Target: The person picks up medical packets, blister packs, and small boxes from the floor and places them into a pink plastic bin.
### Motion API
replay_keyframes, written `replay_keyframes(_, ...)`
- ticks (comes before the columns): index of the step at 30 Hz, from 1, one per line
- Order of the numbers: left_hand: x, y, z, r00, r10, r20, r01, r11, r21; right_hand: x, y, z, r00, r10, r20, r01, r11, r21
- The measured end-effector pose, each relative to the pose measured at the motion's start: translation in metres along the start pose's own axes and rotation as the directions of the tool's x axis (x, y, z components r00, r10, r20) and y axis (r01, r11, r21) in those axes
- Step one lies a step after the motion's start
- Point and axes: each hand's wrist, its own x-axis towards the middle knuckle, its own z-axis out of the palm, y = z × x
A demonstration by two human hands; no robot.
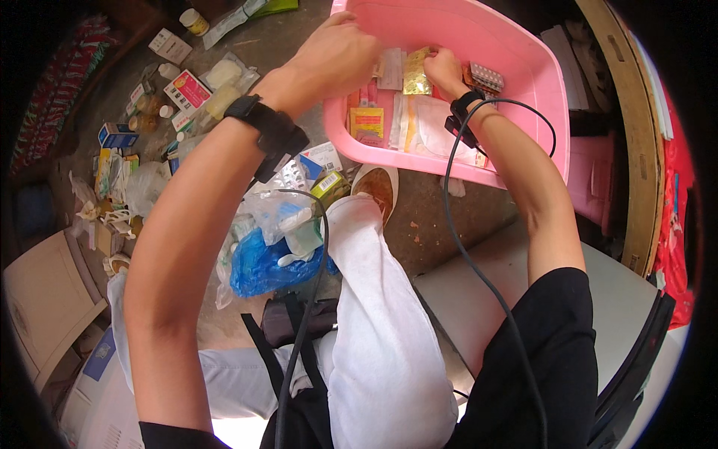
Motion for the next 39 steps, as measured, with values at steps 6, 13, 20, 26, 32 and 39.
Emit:
replay_keyframes(6,0.002,0.002,-0.003,0.989,-0.042,0.139,0.039,0.999,0.031,-0.009,-0.01,0.005,0.989,-0.125,0.083,0.103,0.967,0.232)
replay_keyframes(13,-0.004,0.0,-0.01,0.995,0.003,0.103,-0.008,0.998,0.055,-0.014,-0.026,0.01,0.97,-0.029,0.24,-0.01,0.987,0.159)
replay_keyframes(20,0.034,0.007,0.007,0.904,0.118,0.41,-0.231,0.943,0.238,0.014,0.056,0.026,0.95,-0.048,0.31,0.045,0.999,0.016)
replay_keyframes(26,0.09,0.032,0.002,0.684,-0.089,0.724,-0.192,0.936,0.296,0.006,-0.014,0.038,0.928,-0.052,0.368,0.013,0.994,0.109)
replay_keyframes(32,0.061,0.009,0.167,0.491,-0.683,0.541,0.712,0.672,0.203,0.016,-0.015,0.037,0.919,-0.165,0.359,0.215,0.971,-0.103)
replay_keyframes(39,0.047,0.044,0.128,0.493,-0.335,0.803,-0.033,0.915,0.402,0.004,0.013,0.033,0.939,-0.022,0.343,0.052,0.996,-0.077)
